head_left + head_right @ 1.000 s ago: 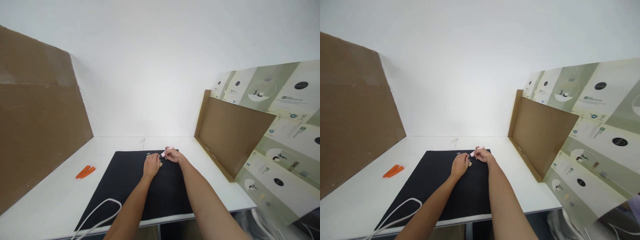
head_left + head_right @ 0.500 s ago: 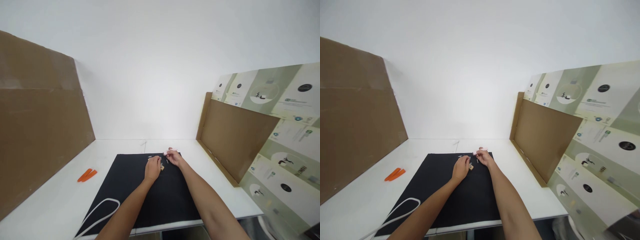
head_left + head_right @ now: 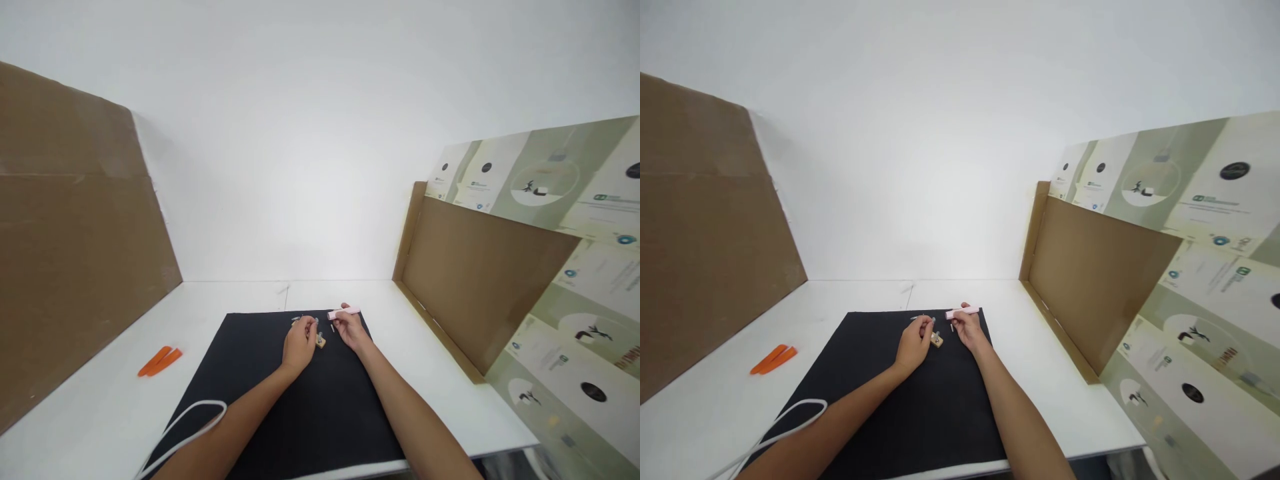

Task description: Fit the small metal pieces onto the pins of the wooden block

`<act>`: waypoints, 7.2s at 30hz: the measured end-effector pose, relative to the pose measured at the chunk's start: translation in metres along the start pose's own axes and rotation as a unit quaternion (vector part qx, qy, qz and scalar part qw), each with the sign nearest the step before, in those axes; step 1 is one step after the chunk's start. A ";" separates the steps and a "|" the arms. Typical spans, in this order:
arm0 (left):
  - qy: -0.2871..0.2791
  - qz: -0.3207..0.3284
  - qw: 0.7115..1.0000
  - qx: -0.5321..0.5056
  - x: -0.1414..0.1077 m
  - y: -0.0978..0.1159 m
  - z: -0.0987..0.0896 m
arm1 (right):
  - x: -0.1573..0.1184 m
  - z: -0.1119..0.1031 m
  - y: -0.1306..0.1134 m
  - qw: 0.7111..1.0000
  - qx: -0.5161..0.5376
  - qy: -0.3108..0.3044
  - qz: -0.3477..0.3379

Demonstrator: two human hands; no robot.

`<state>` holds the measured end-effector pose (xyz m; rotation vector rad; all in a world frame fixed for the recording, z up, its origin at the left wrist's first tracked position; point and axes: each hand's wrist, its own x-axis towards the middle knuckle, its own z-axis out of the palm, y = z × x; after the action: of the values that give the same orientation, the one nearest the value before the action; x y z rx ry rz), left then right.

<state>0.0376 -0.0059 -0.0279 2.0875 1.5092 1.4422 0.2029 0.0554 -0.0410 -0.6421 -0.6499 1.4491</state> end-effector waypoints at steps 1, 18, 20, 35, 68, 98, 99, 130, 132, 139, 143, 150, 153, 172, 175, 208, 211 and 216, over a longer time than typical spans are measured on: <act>0.004 -0.005 1.000 -0.008 0.000 0.000 0.000 | -0.001 0.000 0.000 1.000 -0.001 -0.001 -0.004; 0.028 0.004 0.998 -0.047 0.001 -0.004 -0.004 | -0.008 0.006 -0.001 0.999 -0.020 -0.040 0.007; 0.049 0.006 0.998 -0.024 0.002 -0.006 -0.005 | -0.007 0.004 -0.002 0.999 -0.018 -0.034 0.006; -0.061 0.027 0.996 0.057 -0.004 -0.009 -0.010 | -0.005 0.003 -0.004 0.999 -0.009 -0.020 0.023; -0.163 -0.144 0.968 0.127 -0.010 0.022 -0.018 | -0.006 0.005 -0.004 0.998 -0.015 -0.049 0.036; -0.195 -0.115 0.969 0.094 -0.011 0.019 -0.022 | -0.014 -0.006 -0.031 0.958 -0.024 -0.171 0.229; -0.196 -0.113 0.969 0.101 -0.011 0.020 -0.021 | -0.014 -0.006 -0.031 0.955 -0.026 -0.177 0.236; -0.161 -0.109 0.978 0.074 -0.016 0.018 -0.015 | -0.018 -0.004 -0.025 0.937 -0.004 -0.231 0.260; -0.151 -0.104 0.981 0.061 -0.017 0.017 -0.014 | -0.019 -0.003 -0.025 0.936 0.004 -0.235 0.263; -0.117 -0.061 0.991 -0.028 -0.020 0.021 -0.013 | -0.018 -0.005 -0.025 0.936 0.036 -0.233 0.260; -0.100 -0.067 0.991 -0.054 -0.021 0.024 -0.014 | -0.019 -0.004 -0.026 0.937 0.041 -0.234 0.257; -0.077 -0.102 0.989 -0.076 -0.016 0.016 -0.013 | -0.017 0.009 -0.022 0.982 0.052 -0.132 0.124; -0.078 -0.095 0.990 -0.073 -0.014 0.015 -0.014 | -0.016 0.014 -0.022 0.995 0.050 -0.067 0.058; -0.060 -0.047 0.994 -0.080 -0.015 0.017 -0.014 | -0.040 0.029 -0.029 0.984 -0.086 -0.144 -0.058; -0.058 -0.042 0.994 -0.078 -0.015 0.017 -0.014 | -0.040 0.027 -0.030 0.985 -0.088 -0.134 -0.058; -0.068 -0.021 0.993 -0.090 -0.015 0.019 -0.016 | -0.039 0.027 -0.034 0.989 -0.110 -0.086 -0.040; -0.072 -0.025 0.993 -0.092 -0.015 0.019 -0.016 | -0.039 0.028 -0.034 0.990 -0.104 -0.079 -0.050; -0.068 -0.023 0.993 -0.095 -0.015 0.019 -0.016 | -0.035 0.026 -0.031 0.990 -0.112 -0.054 -0.070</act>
<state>0.0372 -0.0329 -0.0170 1.9803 1.3060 1.3395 0.2045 0.0199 -0.0012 -0.6810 -0.9339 1.2957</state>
